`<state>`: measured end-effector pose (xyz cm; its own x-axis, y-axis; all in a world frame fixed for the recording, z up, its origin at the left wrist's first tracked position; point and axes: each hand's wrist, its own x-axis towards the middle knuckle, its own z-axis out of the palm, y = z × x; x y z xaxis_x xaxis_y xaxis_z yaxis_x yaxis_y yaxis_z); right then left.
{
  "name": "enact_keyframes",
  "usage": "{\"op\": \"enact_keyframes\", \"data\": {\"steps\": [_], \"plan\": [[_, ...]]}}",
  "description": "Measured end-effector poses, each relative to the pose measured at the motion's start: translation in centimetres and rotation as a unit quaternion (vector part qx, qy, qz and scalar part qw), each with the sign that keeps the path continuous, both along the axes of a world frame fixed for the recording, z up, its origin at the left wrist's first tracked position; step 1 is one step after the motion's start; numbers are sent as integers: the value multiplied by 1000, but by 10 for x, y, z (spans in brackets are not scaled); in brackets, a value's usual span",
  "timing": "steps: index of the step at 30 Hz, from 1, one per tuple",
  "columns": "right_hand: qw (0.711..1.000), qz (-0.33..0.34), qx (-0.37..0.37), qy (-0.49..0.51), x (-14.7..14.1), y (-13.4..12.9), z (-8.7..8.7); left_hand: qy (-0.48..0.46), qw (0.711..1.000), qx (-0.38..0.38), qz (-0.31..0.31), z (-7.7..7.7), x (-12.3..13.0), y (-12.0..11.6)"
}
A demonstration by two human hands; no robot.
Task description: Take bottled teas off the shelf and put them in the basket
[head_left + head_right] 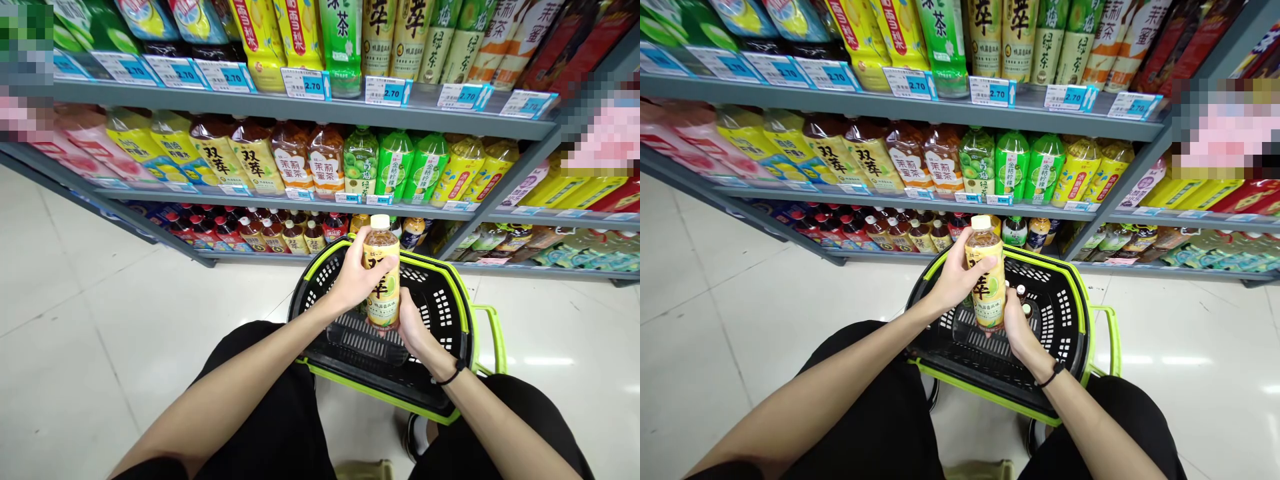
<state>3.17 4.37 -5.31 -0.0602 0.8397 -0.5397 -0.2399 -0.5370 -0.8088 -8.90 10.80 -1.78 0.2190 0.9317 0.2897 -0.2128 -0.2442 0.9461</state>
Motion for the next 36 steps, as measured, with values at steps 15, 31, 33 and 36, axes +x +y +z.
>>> {"op": "enact_keyframes", "data": {"steps": [15,31,33,36], "plan": [[1000,-13,-11,-4,0,1,-8,14,1000,12,7,-2,0,1],[1000,-3,7,9,0,0,-9,-6,1000,6,3,-3,0,1],[1000,0,11,13,0,0,-10,-9,1000,5,2,-2,0,1],[1000,2,16,15,1,0,-12,-12,1000,4,-2,-2,0,0]]}}
